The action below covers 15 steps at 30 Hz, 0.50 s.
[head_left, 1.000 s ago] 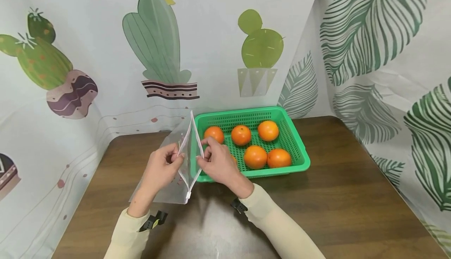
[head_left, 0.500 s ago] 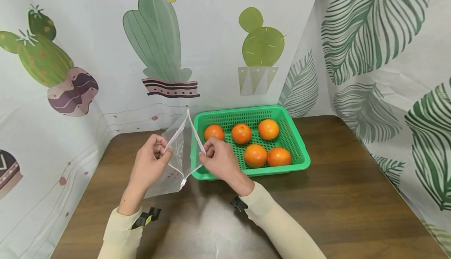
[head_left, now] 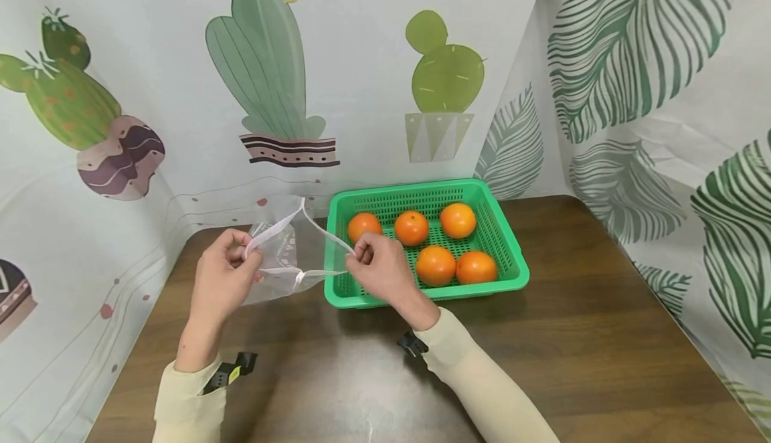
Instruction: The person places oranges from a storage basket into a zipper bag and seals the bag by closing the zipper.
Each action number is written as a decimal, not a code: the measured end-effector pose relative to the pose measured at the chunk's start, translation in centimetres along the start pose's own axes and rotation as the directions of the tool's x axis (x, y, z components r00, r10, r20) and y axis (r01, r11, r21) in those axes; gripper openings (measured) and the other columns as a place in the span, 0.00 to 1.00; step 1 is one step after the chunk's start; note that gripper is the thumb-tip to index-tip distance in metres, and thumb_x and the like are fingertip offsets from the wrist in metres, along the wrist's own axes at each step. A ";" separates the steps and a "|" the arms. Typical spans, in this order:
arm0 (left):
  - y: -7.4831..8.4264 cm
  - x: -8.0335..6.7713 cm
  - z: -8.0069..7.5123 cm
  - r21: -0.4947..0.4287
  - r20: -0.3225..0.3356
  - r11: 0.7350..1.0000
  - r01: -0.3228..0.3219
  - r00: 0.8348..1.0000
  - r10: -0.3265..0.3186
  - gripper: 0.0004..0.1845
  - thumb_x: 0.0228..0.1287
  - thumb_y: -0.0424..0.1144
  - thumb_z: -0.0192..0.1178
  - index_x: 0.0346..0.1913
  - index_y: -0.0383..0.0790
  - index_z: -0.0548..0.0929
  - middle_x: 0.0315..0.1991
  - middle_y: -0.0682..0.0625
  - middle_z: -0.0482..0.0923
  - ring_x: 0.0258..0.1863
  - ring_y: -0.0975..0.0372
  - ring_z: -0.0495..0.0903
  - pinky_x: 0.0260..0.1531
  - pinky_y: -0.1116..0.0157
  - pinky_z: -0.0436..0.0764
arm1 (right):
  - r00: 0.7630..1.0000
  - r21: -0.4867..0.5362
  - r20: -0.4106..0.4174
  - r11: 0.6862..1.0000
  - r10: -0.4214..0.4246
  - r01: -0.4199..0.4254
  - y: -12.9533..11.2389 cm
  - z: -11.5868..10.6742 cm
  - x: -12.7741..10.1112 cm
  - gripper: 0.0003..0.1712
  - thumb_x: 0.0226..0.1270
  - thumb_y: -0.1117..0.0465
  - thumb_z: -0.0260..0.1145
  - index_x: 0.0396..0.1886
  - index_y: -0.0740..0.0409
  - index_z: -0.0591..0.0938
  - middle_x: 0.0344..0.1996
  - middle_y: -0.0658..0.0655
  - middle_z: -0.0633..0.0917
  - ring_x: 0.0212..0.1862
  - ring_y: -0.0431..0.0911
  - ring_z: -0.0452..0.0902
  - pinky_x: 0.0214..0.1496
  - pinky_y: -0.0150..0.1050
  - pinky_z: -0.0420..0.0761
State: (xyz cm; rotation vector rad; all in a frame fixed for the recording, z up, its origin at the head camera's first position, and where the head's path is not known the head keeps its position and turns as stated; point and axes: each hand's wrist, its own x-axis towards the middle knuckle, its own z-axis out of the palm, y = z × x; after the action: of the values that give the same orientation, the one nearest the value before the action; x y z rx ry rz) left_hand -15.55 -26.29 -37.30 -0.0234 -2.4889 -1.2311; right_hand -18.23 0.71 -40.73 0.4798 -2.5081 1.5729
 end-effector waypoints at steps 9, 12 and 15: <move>0.1 -0.1 -1.1 0.012 -0.033 0.999 0.032 0.999 -0.032 0.04 0.69 0.30 0.61 0.44 0.34 0.79 0.22 0.50 0.85 0.17 0.67 0.80 0.15 0.69 0.70 | 0.999 0.006 0.025 0.999 0.038 -0.038 -0.1 -0.5 0.0 0.09 0.68 0.62 0.70 0.27 0.51 0.80 0.21 0.47 0.81 0.24 0.43 0.75 0.27 0.35 0.71; 0.0 -0.1 -1.4 0.020 -0.048 0.999 0.037 0.998 -0.036 0.04 0.69 0.30 0.61 0.44 0.35 0.80 0.21 0.50 0.83 0.15 0.67 0.71 0.14 0.67 0.65 | 0.999 0.003 0.028 0.999 0.043 -0.043 -0.1 -0.6 0.0 0.10 0.68 0.61 0.70 0.27 0.50 0.80 0.20 0.47 0.81 0.24 0.43 0.75 0.27 0.35 0.71; -0.1 0.0 -1.6 0.017 -0.066 0.998 0.057 0.996 -0.056 0.04 0.69 0.31 0.62 0.44 0.36 0.80 0.20 0.51 0.82 0.14 0.67 0.66 0.13 0.66 0.63 | 0.999 -0.003 0.029 0.999 0.045 -0.045 0.0 -0.7 0.0 0.10 0.68 0.61 0.70 0.26 0.49 0.80 0.20 0.47 0.81 0.23 0.43 0.75 0.28 0.36 0.72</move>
State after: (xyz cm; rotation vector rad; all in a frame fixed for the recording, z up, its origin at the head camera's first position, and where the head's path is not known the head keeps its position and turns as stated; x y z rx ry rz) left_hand -15.04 -27.57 -36.45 0.0909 -2.4603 -1.2105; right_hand -18.23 1.29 -40.43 0.4526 -2.5594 1.5897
